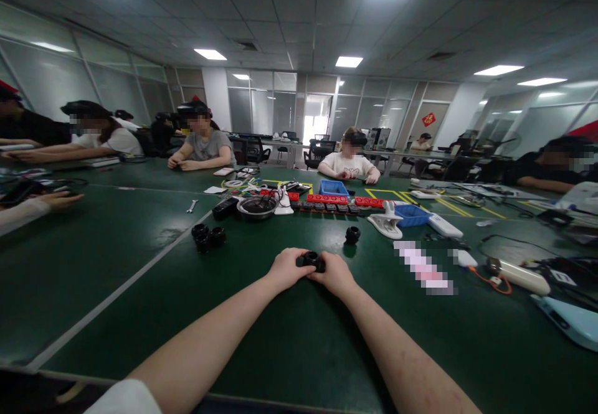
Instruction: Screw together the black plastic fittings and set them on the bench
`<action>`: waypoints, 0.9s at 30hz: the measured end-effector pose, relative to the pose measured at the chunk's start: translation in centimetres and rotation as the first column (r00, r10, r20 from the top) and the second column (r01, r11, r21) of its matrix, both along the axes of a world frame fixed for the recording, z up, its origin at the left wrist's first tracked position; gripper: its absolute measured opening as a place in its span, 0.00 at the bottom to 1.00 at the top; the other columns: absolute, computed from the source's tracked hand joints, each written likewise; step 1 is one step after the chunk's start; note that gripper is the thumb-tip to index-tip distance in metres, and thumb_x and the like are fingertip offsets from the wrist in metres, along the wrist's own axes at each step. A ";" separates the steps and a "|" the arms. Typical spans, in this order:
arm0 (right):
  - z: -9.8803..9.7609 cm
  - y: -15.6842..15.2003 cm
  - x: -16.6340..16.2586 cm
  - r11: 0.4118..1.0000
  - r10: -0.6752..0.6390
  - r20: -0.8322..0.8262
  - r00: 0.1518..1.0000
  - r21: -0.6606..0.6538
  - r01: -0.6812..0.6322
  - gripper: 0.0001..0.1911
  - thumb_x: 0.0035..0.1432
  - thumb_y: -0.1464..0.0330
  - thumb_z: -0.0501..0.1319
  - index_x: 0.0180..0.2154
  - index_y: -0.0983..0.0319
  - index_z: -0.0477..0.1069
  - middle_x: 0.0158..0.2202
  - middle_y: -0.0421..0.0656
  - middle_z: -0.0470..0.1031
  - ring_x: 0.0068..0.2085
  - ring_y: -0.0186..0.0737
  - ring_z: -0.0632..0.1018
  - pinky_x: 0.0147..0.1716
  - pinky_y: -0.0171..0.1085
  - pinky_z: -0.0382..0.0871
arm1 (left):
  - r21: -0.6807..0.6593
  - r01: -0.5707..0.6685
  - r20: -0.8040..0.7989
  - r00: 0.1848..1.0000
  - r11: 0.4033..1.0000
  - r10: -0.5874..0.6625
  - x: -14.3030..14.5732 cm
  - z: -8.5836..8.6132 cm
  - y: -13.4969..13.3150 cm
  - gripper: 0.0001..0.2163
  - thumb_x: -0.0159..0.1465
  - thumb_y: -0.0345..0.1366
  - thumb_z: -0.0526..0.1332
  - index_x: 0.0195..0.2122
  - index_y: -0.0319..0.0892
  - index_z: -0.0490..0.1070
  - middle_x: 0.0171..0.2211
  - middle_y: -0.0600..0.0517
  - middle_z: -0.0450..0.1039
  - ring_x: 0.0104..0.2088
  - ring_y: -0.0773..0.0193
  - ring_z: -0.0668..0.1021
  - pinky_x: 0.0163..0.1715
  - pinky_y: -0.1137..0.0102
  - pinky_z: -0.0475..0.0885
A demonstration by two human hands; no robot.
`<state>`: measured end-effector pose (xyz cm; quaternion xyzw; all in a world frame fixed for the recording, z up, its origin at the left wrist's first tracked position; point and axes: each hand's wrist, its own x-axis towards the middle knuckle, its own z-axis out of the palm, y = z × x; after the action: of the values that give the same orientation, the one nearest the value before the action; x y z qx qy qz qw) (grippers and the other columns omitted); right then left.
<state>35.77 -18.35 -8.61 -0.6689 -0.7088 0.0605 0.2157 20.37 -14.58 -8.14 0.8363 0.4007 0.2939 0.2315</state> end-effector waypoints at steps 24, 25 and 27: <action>2.3 -1.2 -1.1 0.995 -0.100 0.097 0.990 0.000 0.100 0.17 0.43 0.58 0.64 0.29 0.65 0.71 0.31 0.49 0.73 0.37 0.50 0.72 0.34 0.42 0.62 | 0.000 -0.144 0.048 0.988 0.990 0.144 0.4 -0.2 -0.5 0.17 0.52 0.37 0.62 0.43 0.40 0.69 0.40 0.47 0.70 0.40 0.57 0.72 0.40 0.67 0.67; 3.5 -1.8 -0.9 0.995 -0.100 0.103 0.990 0.001 0.100 0.17 0.41 0.58 0.65 0.29 0.65 0.72 0.31 0.50 0.73 0.38 0.52 0.72 0.35 0.43 0.62 | 0.003 -0.148 0.046 0.988 0.989 0.148 0.4 -0.2 -0.5 0.16 0.52 0.38 0.62 0.43 0.41 0.69 0.41 0.47 0.70 0.41 0.57 0.72 0.40 0.67 0.66; 6.7 -3.6 0.3 0.997 -0.077 0.088 0.993 0.016 0.076 0.20 0.41 0.59 0.66 0.36 0.64 0.71 0.34 0.48 0.73 0.38 0.49 0.72 0.36 0.41 0.64 | 0.003 -0.143 0.041 0.989 0.990 0.143 0.2 -0.1 -0.6 0.16 0.52 0.39 0.62 0.43 0.42 0.69 0.40 0.48 0.70 0.41 0.57 0.72 0.41 0.67 0.66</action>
<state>36.06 -21.98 -1.96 -0.6962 -0.6918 0.0180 0.1907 20.56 -15.19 -8.19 0.8001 0.4539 0.3276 0.2156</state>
